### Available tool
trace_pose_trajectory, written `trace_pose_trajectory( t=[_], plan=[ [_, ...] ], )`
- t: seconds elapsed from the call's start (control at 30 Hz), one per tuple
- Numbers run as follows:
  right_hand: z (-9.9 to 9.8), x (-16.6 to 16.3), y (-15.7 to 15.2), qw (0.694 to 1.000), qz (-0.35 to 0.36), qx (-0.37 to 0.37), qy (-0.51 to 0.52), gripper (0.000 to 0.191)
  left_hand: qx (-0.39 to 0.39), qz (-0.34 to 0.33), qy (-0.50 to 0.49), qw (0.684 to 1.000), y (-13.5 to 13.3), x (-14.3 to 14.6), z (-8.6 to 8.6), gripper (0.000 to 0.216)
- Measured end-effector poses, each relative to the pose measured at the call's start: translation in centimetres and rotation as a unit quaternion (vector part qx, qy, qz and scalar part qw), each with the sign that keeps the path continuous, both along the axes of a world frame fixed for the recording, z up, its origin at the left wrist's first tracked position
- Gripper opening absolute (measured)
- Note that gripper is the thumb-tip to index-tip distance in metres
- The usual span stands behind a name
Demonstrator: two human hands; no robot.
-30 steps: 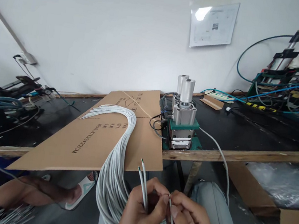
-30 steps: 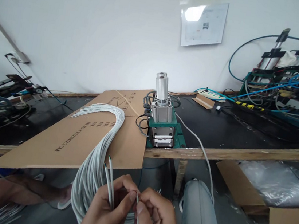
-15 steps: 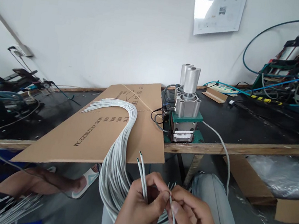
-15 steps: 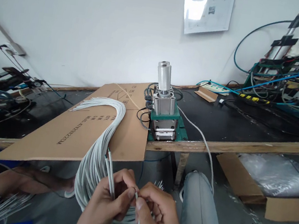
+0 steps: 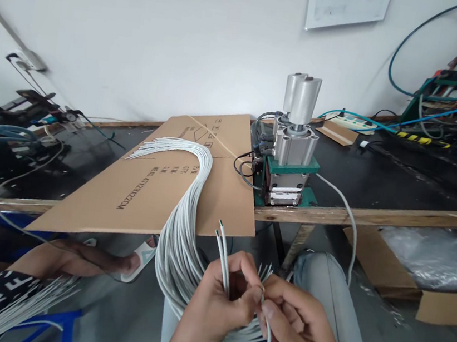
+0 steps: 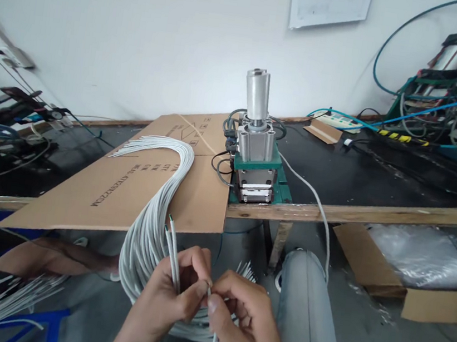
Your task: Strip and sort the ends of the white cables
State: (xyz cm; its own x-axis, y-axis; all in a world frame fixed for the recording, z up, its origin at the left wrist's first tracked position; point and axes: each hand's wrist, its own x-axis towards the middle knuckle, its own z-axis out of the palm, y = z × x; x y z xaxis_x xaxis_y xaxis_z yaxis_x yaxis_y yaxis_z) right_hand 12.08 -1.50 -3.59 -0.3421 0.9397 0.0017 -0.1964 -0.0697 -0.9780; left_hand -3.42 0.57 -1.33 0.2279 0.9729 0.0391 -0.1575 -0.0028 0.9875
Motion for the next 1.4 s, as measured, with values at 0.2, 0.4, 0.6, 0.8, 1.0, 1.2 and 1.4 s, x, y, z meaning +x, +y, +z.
trace_pose_trajectory(
  t=[0.2,0.4,0.6,0.8,1.0,1.2,1.4],
  plan=[
    [0.0,-0.1,0.2,0.999,-0.02,0.025,-0.008,0.036,-0.013,-0.004,0.0,1.0,-0.2,0.1,0.4,0.019],
    [0.3,-0.2,0.4,0.983,-0.057,0.13,-0.116,0.033,0.0,0.049,0.079,0.996,-0.4,0.7,0.9,0.021],
    [-0.3,-0.7,0.2,0.914,-0.118,0.293,-0.255,0.019,-0.006,0.094,0.233,0.968,-0.8,0.9,0.9,0.014],
    [-0.8,-0.9,0.1,0.91,-0.144,0.305,-0.24,0.016,-0.015,0.096,0.21,0.973,-0.8,0.8,1.1,0.013],
    [-0.5,-1.2,-0.2,0.995,-0.058,0.062,-0.052,0.036,-0.046,0.074,0.047,0.995,-0.7,0.4,0.4,0.024],
    [-0.8,-2.1,-0.1,0.996,-0.068,0.027,0.043,0.036,-0.05,0.103,-0.003,0.993,-0.8,0.7,0.0,0.03],
    [-0.7,-1.1,0.4,0.993,-0.045,0.083,-0.069,0.035,-0.023,0.095,0.117,0.988,-1.1,0.5,0.2,0.024]
  ],
)
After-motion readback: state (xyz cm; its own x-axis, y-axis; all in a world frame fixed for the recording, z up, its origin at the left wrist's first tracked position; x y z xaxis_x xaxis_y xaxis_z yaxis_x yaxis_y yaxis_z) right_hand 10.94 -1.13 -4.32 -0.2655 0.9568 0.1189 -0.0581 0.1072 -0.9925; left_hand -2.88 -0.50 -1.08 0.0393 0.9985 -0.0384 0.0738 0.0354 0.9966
